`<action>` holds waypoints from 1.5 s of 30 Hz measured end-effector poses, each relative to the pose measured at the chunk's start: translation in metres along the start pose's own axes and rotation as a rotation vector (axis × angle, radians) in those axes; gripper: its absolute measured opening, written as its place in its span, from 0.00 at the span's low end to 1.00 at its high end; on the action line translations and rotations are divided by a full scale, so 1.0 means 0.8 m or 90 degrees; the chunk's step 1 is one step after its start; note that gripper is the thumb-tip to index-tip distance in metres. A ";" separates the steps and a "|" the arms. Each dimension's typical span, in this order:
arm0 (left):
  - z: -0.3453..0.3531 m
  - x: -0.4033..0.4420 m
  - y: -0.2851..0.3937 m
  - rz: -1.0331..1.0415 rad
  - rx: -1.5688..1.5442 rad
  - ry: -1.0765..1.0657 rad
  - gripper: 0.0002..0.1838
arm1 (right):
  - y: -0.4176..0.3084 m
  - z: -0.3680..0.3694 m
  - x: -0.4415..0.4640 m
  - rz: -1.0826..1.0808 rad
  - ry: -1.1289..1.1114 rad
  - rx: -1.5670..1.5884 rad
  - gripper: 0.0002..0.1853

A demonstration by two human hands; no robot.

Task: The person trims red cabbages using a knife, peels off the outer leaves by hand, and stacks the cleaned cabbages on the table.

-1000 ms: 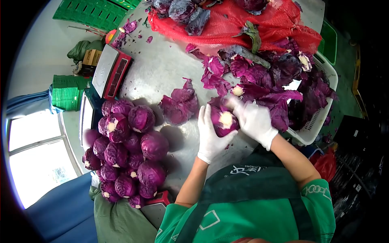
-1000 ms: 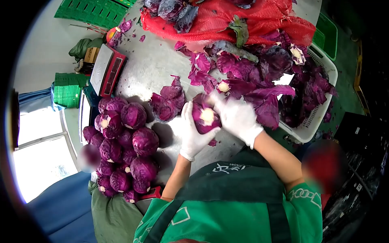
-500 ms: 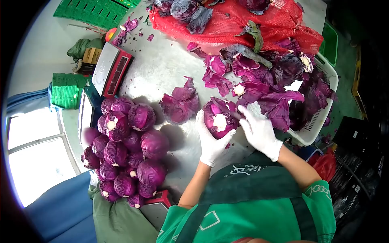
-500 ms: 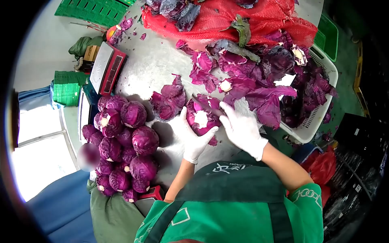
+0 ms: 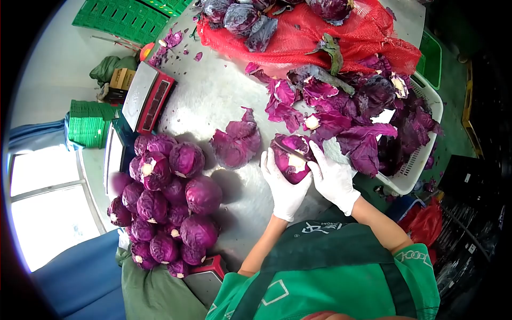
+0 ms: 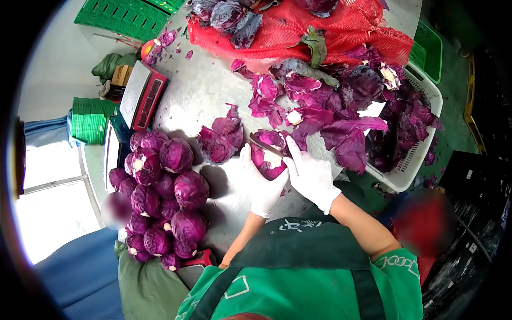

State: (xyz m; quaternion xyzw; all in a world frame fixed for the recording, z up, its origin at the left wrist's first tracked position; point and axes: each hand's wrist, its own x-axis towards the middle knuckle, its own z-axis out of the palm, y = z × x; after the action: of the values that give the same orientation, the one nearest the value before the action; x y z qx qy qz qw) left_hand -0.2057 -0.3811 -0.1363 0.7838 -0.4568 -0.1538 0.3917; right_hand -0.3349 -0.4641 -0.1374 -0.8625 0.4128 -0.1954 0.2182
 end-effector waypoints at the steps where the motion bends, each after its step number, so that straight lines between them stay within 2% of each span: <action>1: -0.001 -0.004 0.003 -0.001 0.000 0.000 0.62 | 0.002 0.001 -0.001 0.030 0.017 0.023 0.28; 2: -0.002 -0.007 0.006 -0.003 0.013 0.001 0.63 | 0.019 0.002 0.011 0.092 0.082 0.079 0.24; 3: -0.001 -0.008 0.009 -0.001 0.024 0.002 0.63 | 0.055 0.000 0.023 0.254 0.037 0.101 0.22; 5: 0.003 -0.012 -0.001 0.017 0.001 0.016 0.65 | 0.099 -0.025 0.041 0.335 0.019 0.181 0.21; 7: 0.002 -0.014 -0.003 -0.024 -0.018 0.010 0.64 | 0.066 -0.026 0.040 0.248 -0.007 0.303 0.24; 8: 0.001 -0.012 0.002 -0.043 -0.024 0.007 0.64 | 0.040 -0.037 0.038 0.150 -0.042 0.274 0.26; 9: 0.003 -0.009 0.002 -0.038 -0.030 0.014 0.64 | 0.031 -0.036 0.039 0.120 -0.121 0.293 0.33; 11: 0.004 -0.012 -0.003 0.003 -0.015 0.024 0.64 | 0.006 -0.041 0.039 0.141 -0.199 0.198 0.44; 12: 0.002 -0.011 -0.004 0.004 0.000 0.016 0.64 | 0.007 -0.039 0.042 0.142 -0.201 0.201 0.44; 14: -0.004 -0.010 -0.001 0.005 0.009 0.003 0.64 | 0.017 -0.037 0.054 0.183 -0.321 0.300 0.51; 17: -0.005 -0.007 0.003 -0.002 -0.009 -0.005 0.64 | 0.040 -0.037 0.056 0.115 -0.302 0.388 0.39; 18: -0.004 -0.006 0.003 0.008 -0.010 -0.005 0.64 | 0.040 -0.039 0.055 0.115 -0.304 0.381 0.39; 20: -0.003 -0.004 0.005 0.013 -0.015 -0.004 0.64 | 0.033 -0.043 0.046 0.042 -0.226 0.200 0.25; 21: -0.003 -0.003 0.006 0.013 -0.020 -0.008 0.64 | 0.017 -0.048 0.046 0.083 -0.214 0.115 0.14; 24: -0.004 -0.001 0.011 0.000 -0.033 -0.011 0.64 | 0.033 -0.024 0.039 0.109 -0.095 0.127 0.09; 26: -0.005 -0.005 0.005 -0.006 -0.035 0.004 0.64 | 0.063 -0.016 0.047 0.193 -0.095 0.133 0.08; 29: -0.010 -0.020 -0.024 -0.050 -0.121 0.008 0.65 | 0.105 -0.006 0.062 0.235 -0.073 0.118 0.09; 30: -0.013 -0.025 -0.030 -0.093 -0.166 -0.005 0.66 | 0.102 -0.003 0.064 0.145 0.003 0.105 0.14; 31: -0.018 -0.028 -0.029 -0.102 -0.164 0.003 0.66 | 0.058 -0.034 0.072 0.168 -0.029 0.114 0.21; 34: -0.026 -0.033 -0.031 -0.051 -0.124 -0.034 0.66 | 0.002 -0.048 0.077 0.108 -0.153 0.180 0.32; 35: -0.029 -0.033 -0.032 -0.053 -0.128 -0.027 0.66 | -0.005 -0.044 0.077 0.095 -0.235 0.227 0.33; 37: -0.037 -0.035 -0.031 -0.031 -0.182 -0.044 0.66 | -0.018 -0.023 0.067 0.092 -0.261 0.122 0.35; 38: -0.040 -0.037 -0.026 -0.051 -0.256 -0.036 0.67 | -0.018 -0.029 0.065 0.094 -0.314 0.144 0.37; 39: -0.040 -0.036 -0.024 -0.057 -0.259 -0.026 0.67 | -0.026 -0.036 0.065 0.098 -0.359 0.170 0.35; 41: -0.039 -0.035 -0.018 -0.108 -0.155 -0.027 0.67 | -0.034 -0.038 0.050 0.017 -0.299 0.130 0.32; 43: -0.036 -0.034 -0.011 -0.137 -0.214 -0.009 0.67 | -0.017 -0.026 0.039 -0.023 -0.257 0.116 0.29; 45: -0.036 -0.037 -0.017 -0.141 -0.164 -0.001 0.67 | 0.001 -0.021 0.031 -0.052 -0.192 0.154 0.24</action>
State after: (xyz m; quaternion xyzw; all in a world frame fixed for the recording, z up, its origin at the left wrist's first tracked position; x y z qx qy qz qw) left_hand -0.1962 -0.3390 -0.1312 0.7725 -0.3442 -0.2542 0.4692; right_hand -0.3294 -0.4884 -0.1204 -0.8656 0.3136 -0.1210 0.3711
